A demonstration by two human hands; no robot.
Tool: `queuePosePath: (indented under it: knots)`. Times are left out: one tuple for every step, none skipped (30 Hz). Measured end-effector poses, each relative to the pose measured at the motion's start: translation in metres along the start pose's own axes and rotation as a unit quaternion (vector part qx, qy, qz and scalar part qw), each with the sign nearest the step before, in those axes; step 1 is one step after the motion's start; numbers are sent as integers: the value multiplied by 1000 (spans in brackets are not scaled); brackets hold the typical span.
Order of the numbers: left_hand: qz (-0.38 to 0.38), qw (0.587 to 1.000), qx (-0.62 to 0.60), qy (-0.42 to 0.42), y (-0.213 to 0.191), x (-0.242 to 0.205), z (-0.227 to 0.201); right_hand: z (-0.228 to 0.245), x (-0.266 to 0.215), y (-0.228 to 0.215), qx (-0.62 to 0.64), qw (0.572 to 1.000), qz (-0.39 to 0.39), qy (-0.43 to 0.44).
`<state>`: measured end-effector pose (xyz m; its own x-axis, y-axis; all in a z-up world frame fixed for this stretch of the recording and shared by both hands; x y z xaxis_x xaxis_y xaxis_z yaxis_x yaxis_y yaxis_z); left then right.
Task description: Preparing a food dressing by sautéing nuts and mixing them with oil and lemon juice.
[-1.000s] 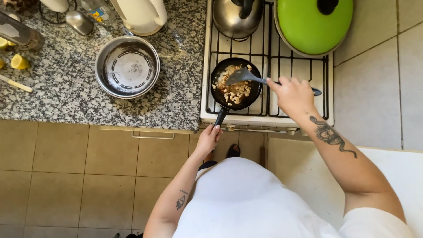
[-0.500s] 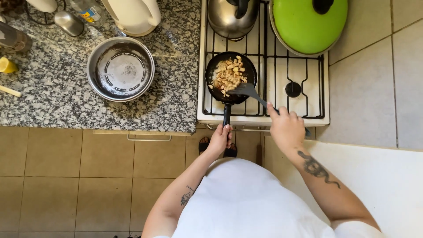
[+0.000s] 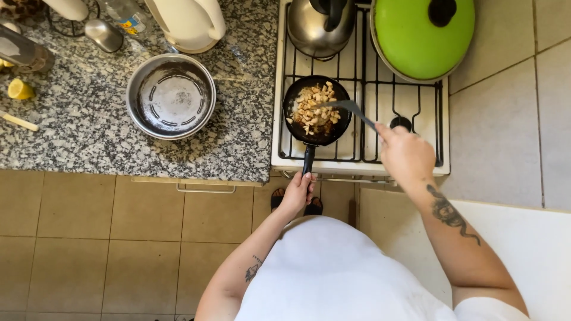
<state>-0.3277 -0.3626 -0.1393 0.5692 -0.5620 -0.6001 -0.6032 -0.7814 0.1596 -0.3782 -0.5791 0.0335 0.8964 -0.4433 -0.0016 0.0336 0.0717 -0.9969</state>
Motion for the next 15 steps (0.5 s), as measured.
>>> queuePosePath:
  knots:
    - [3,1000,1,-2,0,1,2,-6,4,2,5,1000,7,20]
    - [6,1000,2,-3,0,1,3,-12,8,4,10,999,14,40]
    - [9,1000,3,-3,0,2,5,-12,16,11,10,999,13,43]
    - [9,1000,0,-3,0,3,6,-13,24,19,44,997,15,59]
    - [8,1000,-4,-3,-1,3,7,-13,33,26,79,994,18,71]
    - [7,1000,-3,-3,-3,3,6,-14,36,37,80,994,17,71]
    - [9,1000,-2,-3,-3,2,6,-17,37,49,114,990,23,85]
    - [10,1000,-2,-3,-4,2,6,-19,39,61,149,984,29,98]
    - [10,1000,-2,-1,-5,0,3,-9,31,52,148,984,28,97]
    - [13,1000,-2,1,-7,-1,1,0,22,44,217,968,35,119]
    - [16,1000,-2,1,-8,-5,0,9,11,38,285,947,45,142]
    - [15,1000,-2,-1,-8,-5,0,7,3,46,284,947,47,142]
    - [19,1000,-1,1,-8,-5,0,4,-6,56,352,917,52,177]
    - [23,1000,0,2,-8,-5,-1,0,-15,67,418,882,57,211]
    - [23,1000,0,2,-9,-6,0,-2,-18,69,418,882,57,211]
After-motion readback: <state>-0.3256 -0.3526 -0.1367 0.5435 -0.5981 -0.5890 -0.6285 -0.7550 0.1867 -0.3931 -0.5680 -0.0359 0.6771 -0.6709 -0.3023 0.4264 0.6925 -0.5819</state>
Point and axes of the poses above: each hand's wrist, its own x-axis towards the middle knuckle, its own y-axis out of the palm, z = x × y, the point moved 3 cm from there along x, towards the middle knuckle, and after that the axes turned 9 degrees about x, right-handed, at the moved point
